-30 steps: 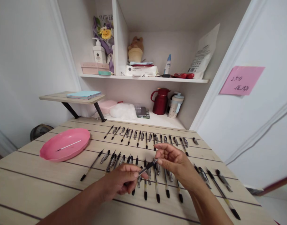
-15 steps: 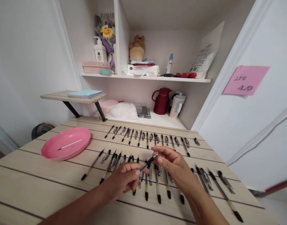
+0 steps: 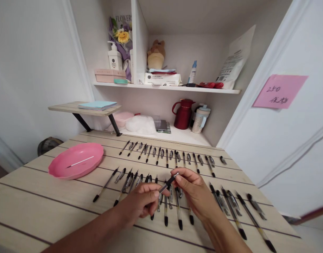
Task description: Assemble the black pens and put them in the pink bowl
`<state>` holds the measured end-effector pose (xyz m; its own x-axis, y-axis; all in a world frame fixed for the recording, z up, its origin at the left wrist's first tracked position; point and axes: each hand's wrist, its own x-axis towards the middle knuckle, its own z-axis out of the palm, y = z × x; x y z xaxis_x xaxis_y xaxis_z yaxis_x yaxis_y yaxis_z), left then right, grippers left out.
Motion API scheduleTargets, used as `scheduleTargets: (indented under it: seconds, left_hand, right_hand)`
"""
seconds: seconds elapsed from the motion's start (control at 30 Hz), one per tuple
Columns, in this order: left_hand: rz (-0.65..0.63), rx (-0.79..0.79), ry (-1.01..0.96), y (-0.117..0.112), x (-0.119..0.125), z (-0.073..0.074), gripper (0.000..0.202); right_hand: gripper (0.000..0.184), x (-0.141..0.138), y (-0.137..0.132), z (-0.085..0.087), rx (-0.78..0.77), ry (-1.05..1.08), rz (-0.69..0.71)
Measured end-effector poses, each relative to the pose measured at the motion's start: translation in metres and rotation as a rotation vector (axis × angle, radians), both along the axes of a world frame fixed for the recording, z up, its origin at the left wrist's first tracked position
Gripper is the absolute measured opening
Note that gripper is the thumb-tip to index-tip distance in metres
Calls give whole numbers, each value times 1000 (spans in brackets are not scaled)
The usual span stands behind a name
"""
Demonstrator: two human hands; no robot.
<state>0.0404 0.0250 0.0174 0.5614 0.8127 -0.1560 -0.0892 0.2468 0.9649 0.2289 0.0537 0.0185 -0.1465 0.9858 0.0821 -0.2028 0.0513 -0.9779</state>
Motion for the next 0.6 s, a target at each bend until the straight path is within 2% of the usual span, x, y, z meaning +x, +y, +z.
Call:
scheduleTargets:
  seconds: [0.13, 0.2, 0.33, 0.43, 0.5, 0.6]
  left_hand:
    - [54, 137, 35, 0, 3, -8, 36]
    - [80, 183, 55, 0, 3, -10, 36]
    - [65, 153, 67, 0, 3, -9, 36]
    - [45, 140, 60, 0, 3, -7, 36]
    - [36, 131, 49, 0, 3, -7, 37]
    - [40, 111, 29, 0, 4, -9, 37]
  right_hand:
    - [16, -1, 2, -3, 67, 4, -51]
    - [19, -2, 1, -2, 64, 12, -15]
    - [30, -4, -2, 2, -3, 82, 48]
    - [15, -5, -2, 1, 10, 91, -12]
    - [12, -5, -2, 1, 38, 97, -12]
    - [24, -6, -2, 1, 11, 129, 91]
